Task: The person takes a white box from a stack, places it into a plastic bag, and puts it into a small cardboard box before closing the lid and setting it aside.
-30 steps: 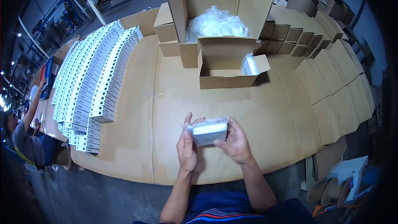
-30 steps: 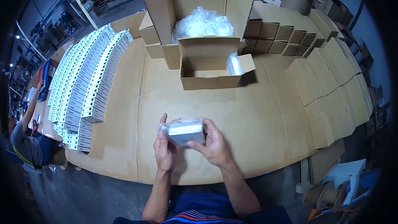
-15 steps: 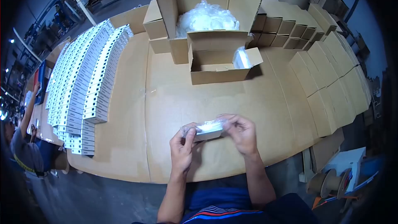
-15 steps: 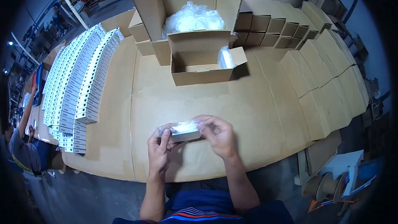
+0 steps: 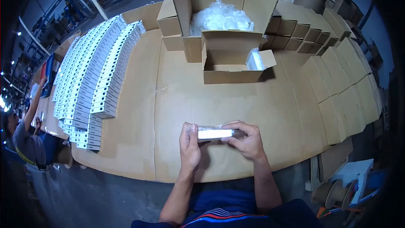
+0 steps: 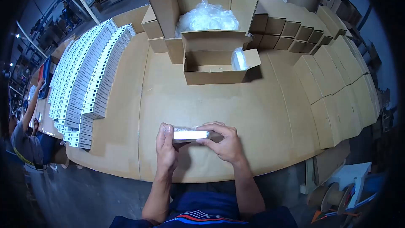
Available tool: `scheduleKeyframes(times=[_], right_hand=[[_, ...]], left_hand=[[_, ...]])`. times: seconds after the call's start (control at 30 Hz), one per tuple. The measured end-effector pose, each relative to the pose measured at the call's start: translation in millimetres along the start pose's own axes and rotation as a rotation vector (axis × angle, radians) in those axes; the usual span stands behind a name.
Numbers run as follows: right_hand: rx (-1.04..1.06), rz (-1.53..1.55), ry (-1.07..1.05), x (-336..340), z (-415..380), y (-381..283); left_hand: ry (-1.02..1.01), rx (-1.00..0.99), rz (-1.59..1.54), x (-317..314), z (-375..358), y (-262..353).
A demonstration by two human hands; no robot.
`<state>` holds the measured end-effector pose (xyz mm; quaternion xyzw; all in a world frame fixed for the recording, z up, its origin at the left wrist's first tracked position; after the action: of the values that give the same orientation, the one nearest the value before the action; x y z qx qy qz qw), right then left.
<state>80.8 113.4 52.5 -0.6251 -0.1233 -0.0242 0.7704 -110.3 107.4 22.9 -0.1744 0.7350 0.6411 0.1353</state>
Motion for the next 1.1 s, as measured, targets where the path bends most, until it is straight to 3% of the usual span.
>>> scheduleKeyframes(times=[0.23,0.33,0.37,0.47,0.5,0.6,0.77,0.97,1.0,1.1], right_hand=[[0.056,-0.047,0.012,5,0,6],[0.118,-0.088,0.079,10,2,4],[0.137,-0.118,0.109,12,3,2],[0.224,-0.357,0.112,16,5,-7],[0.232,-0.368,0.086,14,4,-9],[0.263,-0.399,0.019,12,3,-15],[0.249,-0.251,-0.005,16,0,-12],[0.207,-0.285,0.094,14,0,-27],[0.226,-0.332,0.124,16,3,-35],[0.484,-0.571,-0.225,24,9,-39]], left_hand=[[-0.135,0.080,-0.093,11,4,1],[0.049,-0.183,0.130,10,3,10],[0.108,-0.425,0.301,2,0,25],[-0.114,-0.922,0.992,-7,-9,52],[-0.275,-0.858,0.987,-15,-8,55],[-0.382,-0.821,0.964,-19,-3,54],[-0.395,-0.512,0.708,4,2,42],[-0.338,-0.364,0.541,13,4,28],[-0.376,-0.444,0.637,12,6,31],[-0.483,-0.603,0.821,10,11,37]])
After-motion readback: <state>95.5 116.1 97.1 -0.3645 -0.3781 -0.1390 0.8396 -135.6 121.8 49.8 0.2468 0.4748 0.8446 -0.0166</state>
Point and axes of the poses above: each hand's wrist, its own z-axis towards the middle knuckle, its own x-axis out of the back of the hand, y = z × x, the point moved 2 cm from there along z, towards the middle knuckle, and after that the axes turned 3 degrees about -z, right-handed, at the moved point
